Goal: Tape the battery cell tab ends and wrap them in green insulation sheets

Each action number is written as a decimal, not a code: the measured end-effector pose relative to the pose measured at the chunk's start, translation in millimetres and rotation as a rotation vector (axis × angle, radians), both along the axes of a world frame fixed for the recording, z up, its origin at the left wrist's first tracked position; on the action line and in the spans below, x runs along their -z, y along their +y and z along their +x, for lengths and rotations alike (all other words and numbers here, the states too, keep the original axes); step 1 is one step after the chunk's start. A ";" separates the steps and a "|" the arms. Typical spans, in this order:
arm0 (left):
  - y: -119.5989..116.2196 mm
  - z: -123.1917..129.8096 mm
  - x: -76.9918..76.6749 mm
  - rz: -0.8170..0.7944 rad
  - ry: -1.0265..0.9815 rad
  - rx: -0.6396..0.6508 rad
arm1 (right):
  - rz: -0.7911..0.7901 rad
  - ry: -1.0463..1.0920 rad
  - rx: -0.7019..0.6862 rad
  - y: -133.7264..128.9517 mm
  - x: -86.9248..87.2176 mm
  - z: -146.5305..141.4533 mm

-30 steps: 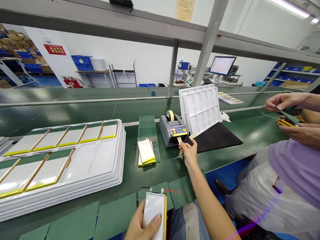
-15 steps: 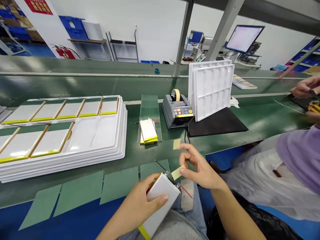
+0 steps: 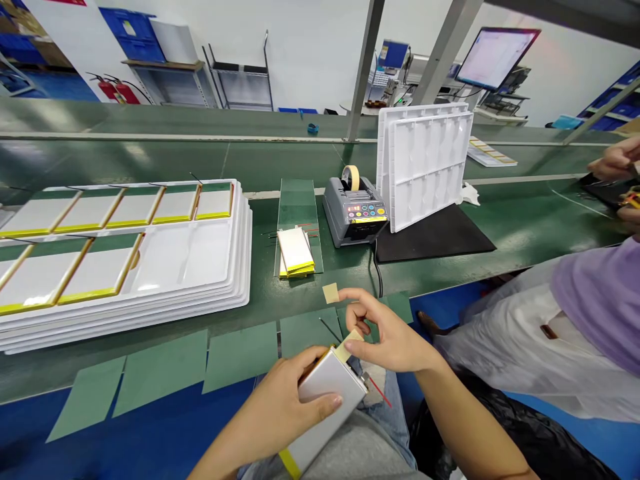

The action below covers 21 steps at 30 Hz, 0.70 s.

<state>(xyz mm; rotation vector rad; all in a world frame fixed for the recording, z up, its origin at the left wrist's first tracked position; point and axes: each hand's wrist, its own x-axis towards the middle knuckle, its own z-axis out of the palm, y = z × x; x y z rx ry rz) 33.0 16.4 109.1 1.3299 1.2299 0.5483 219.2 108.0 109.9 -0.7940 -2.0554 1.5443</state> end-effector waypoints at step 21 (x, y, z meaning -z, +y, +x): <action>-11.2 4.6 15.7 0.087 0.347 -0.249 | 0.437 -0.034 0.376 -22.1 5.4 6.8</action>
